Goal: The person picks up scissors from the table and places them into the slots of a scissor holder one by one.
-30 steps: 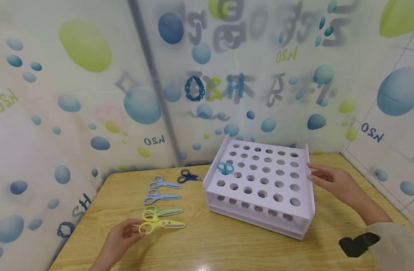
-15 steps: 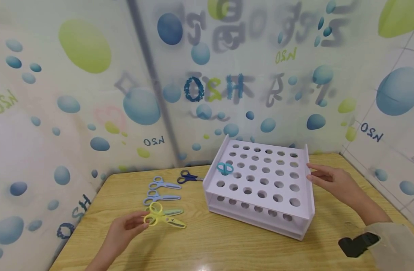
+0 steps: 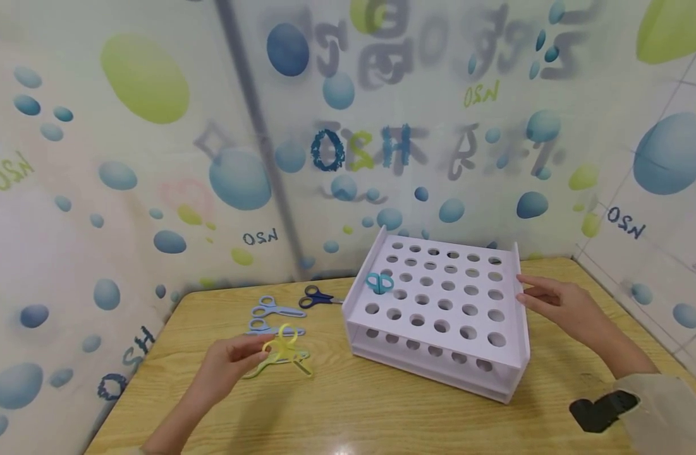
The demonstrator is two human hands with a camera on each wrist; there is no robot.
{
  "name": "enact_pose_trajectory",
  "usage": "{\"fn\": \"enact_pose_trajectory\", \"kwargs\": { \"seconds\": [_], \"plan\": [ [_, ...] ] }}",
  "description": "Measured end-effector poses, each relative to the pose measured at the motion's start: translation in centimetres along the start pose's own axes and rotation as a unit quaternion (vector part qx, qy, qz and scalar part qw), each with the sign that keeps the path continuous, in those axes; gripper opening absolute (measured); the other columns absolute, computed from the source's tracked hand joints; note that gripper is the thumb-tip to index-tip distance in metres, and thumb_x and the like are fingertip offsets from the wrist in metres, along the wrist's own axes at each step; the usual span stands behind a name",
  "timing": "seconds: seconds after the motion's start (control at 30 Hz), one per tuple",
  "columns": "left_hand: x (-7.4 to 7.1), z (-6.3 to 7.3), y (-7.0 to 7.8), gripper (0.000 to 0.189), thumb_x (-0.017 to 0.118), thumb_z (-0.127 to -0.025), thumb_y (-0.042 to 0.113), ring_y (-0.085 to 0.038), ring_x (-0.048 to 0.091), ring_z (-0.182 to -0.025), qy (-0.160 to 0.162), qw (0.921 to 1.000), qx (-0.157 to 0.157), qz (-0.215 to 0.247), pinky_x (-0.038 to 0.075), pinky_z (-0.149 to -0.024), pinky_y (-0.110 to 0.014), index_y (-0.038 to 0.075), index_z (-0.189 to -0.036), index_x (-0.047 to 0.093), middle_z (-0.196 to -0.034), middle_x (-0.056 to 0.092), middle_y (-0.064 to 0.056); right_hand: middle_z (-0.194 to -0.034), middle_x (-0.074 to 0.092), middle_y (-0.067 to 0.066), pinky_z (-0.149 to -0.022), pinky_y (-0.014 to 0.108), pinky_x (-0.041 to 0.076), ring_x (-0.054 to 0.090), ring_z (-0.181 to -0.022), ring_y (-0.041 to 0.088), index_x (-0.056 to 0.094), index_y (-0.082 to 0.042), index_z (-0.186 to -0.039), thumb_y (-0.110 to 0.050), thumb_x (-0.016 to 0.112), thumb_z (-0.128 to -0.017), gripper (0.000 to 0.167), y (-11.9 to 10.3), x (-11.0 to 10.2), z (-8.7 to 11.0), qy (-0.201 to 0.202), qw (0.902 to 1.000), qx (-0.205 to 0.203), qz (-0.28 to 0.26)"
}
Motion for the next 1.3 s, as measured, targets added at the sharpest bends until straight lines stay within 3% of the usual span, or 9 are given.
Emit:
{"fn": "enact_pose_trajectory", "kwargs": {
  "seconds": [0.27,0.37,0.5,0.63,0.77,0.87,0.9,1.13,1.3],
  "plan": [
    [0.4,-1.8,3.0,0.026,0.063,-0.084,0.0,-0.017,0.064,-0.08,-0.045,0.9967,0.063,-0.025,0.052,-0.067,-0.026,-0.001,-0.11,0.065,-0.1,0.065,-0.015,-0.107,0.058,0.029,-0.067,0.043,0.052,0.047,-0.078,-0.017,0.045,0.008,-0.13,-0.024,0.06,-0.09,0.053,0.3,0.0,0.0,-0.002,1.0,0.005,-0.002],
    [0.6,-2.5,4.2,0.027,0.062,-0.085,0.0,-0.022,0.064,-0.082,-0.059,0.9943,0.085,-0.023,0.053,-0.069,-0.029,-0.002,-0.111,0.065,-0.102,0.065,-0.016,-0.107,0.058,0.03,-0.066,0.041,0.053,0.047,-0.079,-0.017,0.045,0.009,-0.129,-0.023,0.06,-0.09,0.052,0.3,-0.1,0.1,-0.001,1.0,0.003,-0.004],
    [0.9,-3.4,5.6,0.027,0.061,-0.085,0.001,-0.027,0.064,-0.088,-0.078,0.9923,0.093,-0.024,0.052,-0.071,-0.028,-0.001,-0.112,0.064,-0.105,0.064,-0.016,-0.108,0.058,0.03,-0.067,0.043,0.052,0.046,-0.079,-0.018,0.045,0.008,-0.13,-0.024,0.059,-0.091,0.053,0.3,-0.1,0.1,-0.003,1.0,0.005,-0.003],
    [1.3,-4.1,6.9,0.027,0.061,-0.087,0.003,-0.023,0.064,-0.089,-0.093,0.9916,0.084,-0.033,0.051,-0.068,-0.024,0.002,-0.113,0.065,-0.107,0.064,-0.014,-0.109,0.057,0.031,-0.069,0.046,0.051,0.047,-0.08,-0.018,0.044,0.007,-0.131,-0.024,0.059,-0.091,0.053,0.2,-0.1,0.1,-0.005,1.0,0.005,-0.001],
    [1.8,-4.8,8.2,0.027,0.061,-0.087,0.004,-0.017,0.063,-0.087,-0.107,0.9894,0.091,-0.038,0.052,-0.07,-0.026,0.004,-0.113,0.065,-0.106,0.065,-0.011,-0.11,0.057,0.031,-0.07,0.047,0.051,0.063,-0.085,0.01,0.045,0.007,-0.13,-0.024,0.059,-0.091,0.052,0.1,0.0,0.1,-0.005,1.0,0.006,0.001],
    [2.2,-5.4,9.3,0.028,0.061,-0.087,0.004,-0.015,0.063,-0.087,-0.117,0.9861,0.109,-0.045,0.052,-0.072,-0.029,0.005,-0.114,0.065,-0.105,0.064,-0.01,-0.11,0.056,0.031,-0.071,0.048,0.05,0.061,-0.092,0.035,0.044,0.007,-0.131,-0.025,0.059,-0.091,0.053,0.1,0.1,0.2,-0.007,0.9999,0.01,0.001],
    [2.3,-5.5,9.6,0.028,0.06,-0.088,0.004,-0.015,0.063,-0.086,-0.12,0.9851,0.114,-0.047,0.052,-0.071,-0.029,0.006,-0.115,0.065,-0.105,0.064,-0.009,-0.111,0.056,0.031,-0.071,0.048,0.05,0.059,-0.094,0.039,0.044,0.007,-0.131,-0.025,0.059,-0.091,0.053,0.1,0.1,0.2,-0.007,0.9999,0.012,0.0],
    [3.0,-6.7,11.4,0.027,0.058,-0.088,0.001,-0.02,0.063,-0.09,-0.116,0.9845,0.126,-0.038,0.052,-0.073,-0.031,0.003,-0.115,0.064,-0.108,0.062,-0.011,-0.111,0.056,0.032,-0.072,0.049,0.05,0.057,-0.096,0.043,0.044,0.006,-0.132,-0.026,0.058,-0.091,0.053,0.1,0.2,0.2,-0.006,0.9999,0.011,0.003],
    [3.5,-7.8,12.1,0.028,0.06,-0.088,0.004,-0.017,0.063,-0.091,-0.111,0.9838,0.137,-0.032,0.052,-0.072,-0.028,0.004,-0.116,0.064,-0.11,0.063,-0.009,-0.109,0.057,0.03,-0.071,0.048,0.05,0.058,-0.095,0.041,0.044,0.006,-0.131,-0.026,0.058,-0.091,0.053,0.1,0.1,0.2,-0.005,0.9999,0.012,0.003]
  ]
}}
Point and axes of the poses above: each hand's wrist, its own z-axis away from the middle knuckle, its own x-axis out of the palm, y = z × x, the point moved 7 cm from there along -z, towards the middle knuckle
